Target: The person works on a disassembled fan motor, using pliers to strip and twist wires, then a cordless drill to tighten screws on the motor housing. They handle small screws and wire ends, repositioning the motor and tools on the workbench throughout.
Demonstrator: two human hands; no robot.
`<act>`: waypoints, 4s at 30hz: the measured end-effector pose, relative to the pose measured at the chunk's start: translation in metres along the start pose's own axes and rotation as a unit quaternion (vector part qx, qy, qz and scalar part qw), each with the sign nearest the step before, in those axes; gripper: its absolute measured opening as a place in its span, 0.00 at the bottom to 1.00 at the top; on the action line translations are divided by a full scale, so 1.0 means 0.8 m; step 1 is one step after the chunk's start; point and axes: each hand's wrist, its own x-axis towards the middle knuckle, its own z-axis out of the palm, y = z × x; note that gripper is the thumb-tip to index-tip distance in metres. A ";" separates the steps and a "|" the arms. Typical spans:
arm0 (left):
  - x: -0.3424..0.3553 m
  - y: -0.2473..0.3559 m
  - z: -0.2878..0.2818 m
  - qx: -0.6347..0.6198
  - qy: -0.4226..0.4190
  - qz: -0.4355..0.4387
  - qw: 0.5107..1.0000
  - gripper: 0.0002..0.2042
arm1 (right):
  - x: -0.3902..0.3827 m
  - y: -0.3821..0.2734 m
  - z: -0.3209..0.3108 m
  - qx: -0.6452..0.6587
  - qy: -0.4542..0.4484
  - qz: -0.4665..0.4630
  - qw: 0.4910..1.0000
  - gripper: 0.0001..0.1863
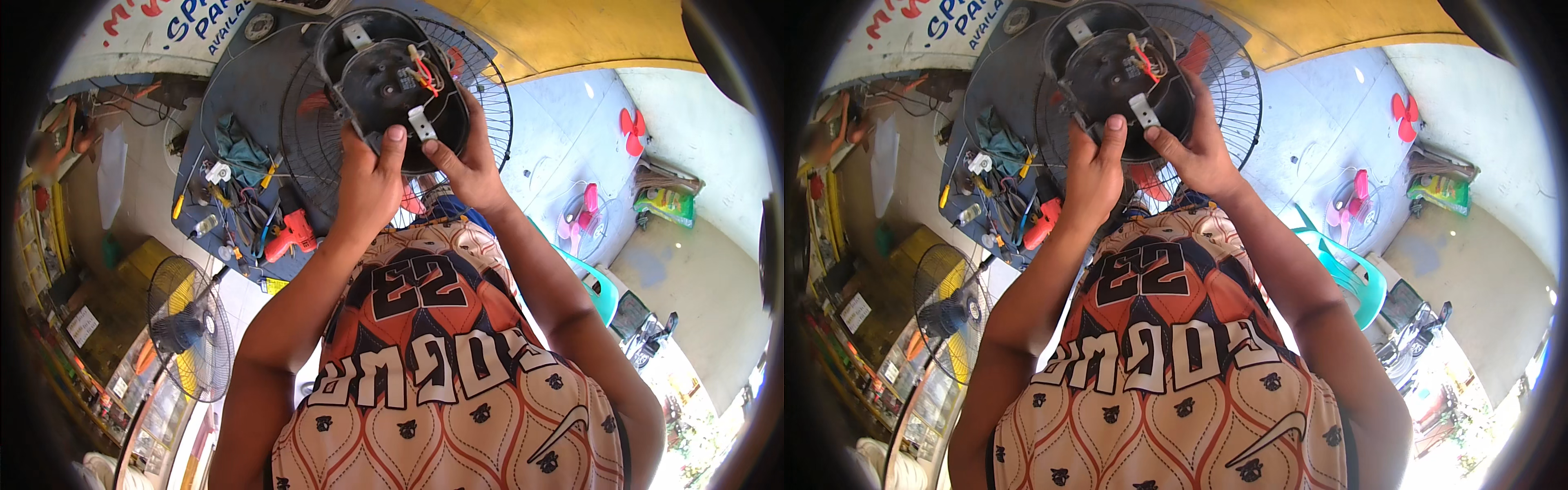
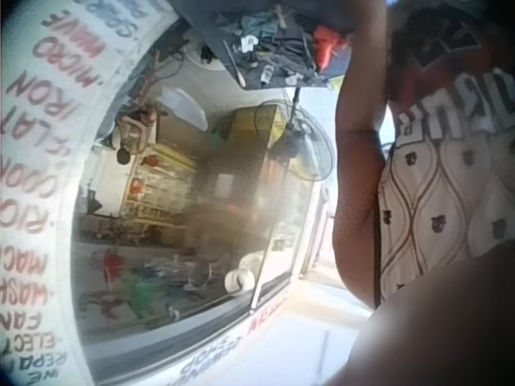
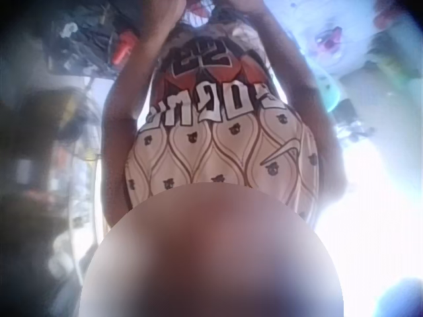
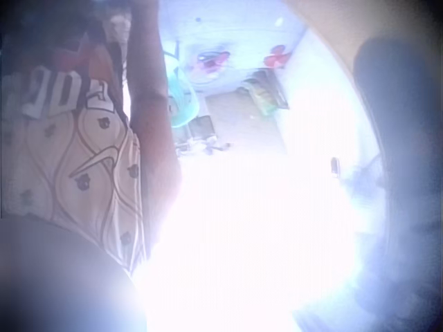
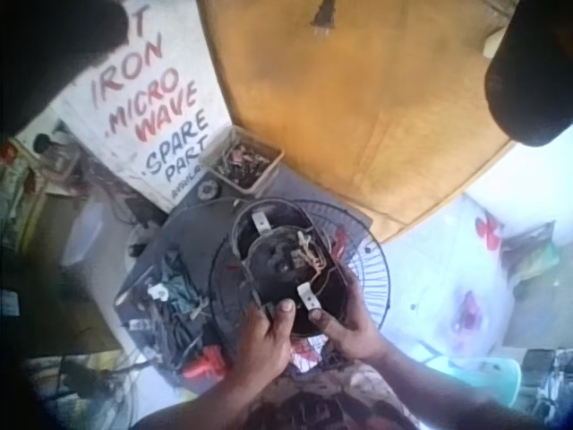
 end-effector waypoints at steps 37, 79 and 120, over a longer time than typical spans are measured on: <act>0.000 -0.003 -0.011 -0.121 0.017 -0.033 0.992 0.27 | 0.026 -0.030 0.006 0.014 -0.029 0.121 0.992 0.48; -0.124 -0.131 -0.220 0.225 0.048 -0.111 0.967 0.26 | -0.007 -0.007 -0.002 0.069 -0.062 0.099 0.991 0.48; -0.371 -0.014 -0.186 -0.082 0.462 -0.291 0.834 0.13 | 0.024 0.198 0.035 0.265 -0.013 0.489 0.831 0.52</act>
